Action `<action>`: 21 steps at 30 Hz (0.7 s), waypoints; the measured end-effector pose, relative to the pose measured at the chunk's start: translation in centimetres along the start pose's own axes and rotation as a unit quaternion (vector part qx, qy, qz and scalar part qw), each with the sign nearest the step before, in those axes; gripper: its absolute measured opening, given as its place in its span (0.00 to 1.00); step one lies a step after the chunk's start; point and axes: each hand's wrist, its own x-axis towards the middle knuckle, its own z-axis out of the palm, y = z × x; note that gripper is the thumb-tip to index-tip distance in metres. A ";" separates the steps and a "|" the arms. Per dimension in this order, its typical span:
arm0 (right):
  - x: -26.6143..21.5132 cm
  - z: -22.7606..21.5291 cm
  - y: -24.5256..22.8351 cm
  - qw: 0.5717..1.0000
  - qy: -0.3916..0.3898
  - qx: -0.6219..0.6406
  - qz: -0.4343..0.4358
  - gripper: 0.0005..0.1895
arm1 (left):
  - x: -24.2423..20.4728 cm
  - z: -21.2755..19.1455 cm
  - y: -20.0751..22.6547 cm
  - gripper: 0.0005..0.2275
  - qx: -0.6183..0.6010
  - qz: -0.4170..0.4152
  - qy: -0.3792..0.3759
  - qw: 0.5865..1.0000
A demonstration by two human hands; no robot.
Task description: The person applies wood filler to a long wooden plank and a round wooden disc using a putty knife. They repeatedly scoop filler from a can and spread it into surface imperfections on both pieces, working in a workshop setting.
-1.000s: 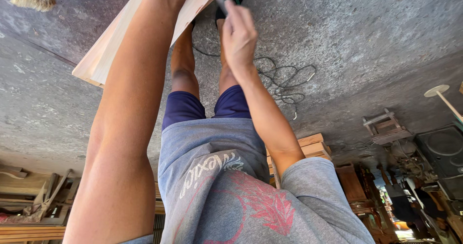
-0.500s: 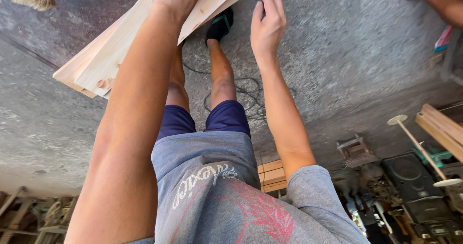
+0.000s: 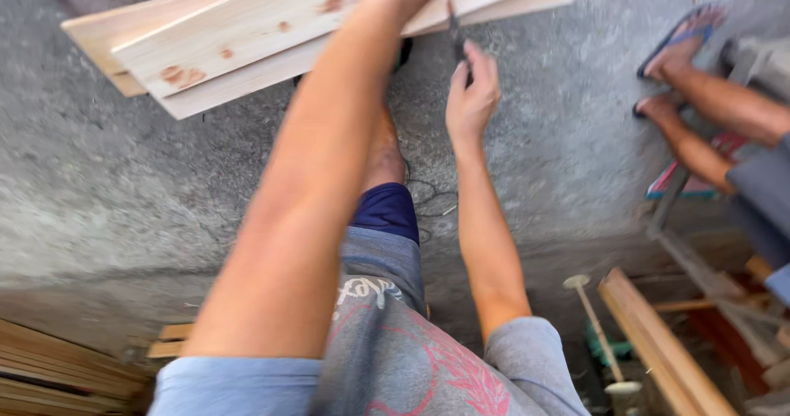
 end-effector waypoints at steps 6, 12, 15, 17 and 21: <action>-8.3 2.7 -2.7 0.964 -0.068 0.199 0.163 0.11 | -1.4 -3.4 -3.0 0.22 -0.032 -0.122 0.132 0.983; -11.3 0.8 -0.6 0.949 -0.110 0.203 0.216 0.11 | -19.7 -1.3 -2.7 0.26 -0.371 -0.126 0.288 0.874; -11.3 -0.3 -1.6 0.954 -0.138 0.187 0.190 0.10 | -33.4 2.6 -3.6 0.15 -0.426 -0.214 0.213 0.853; -11.3 -0.3 -2.7 0.957 -0.156 0.179 0.167 0.09 | -42.0 5.1 -3.4 0.13 -0.458 -0.368 0.139 0.797; -12.0 1.0 -6.1 0.955 -0.199 0.169 0.145 0.08 | -55.6 9.9 -2.1 0.04 -0.507 -0.507 0.113 0.687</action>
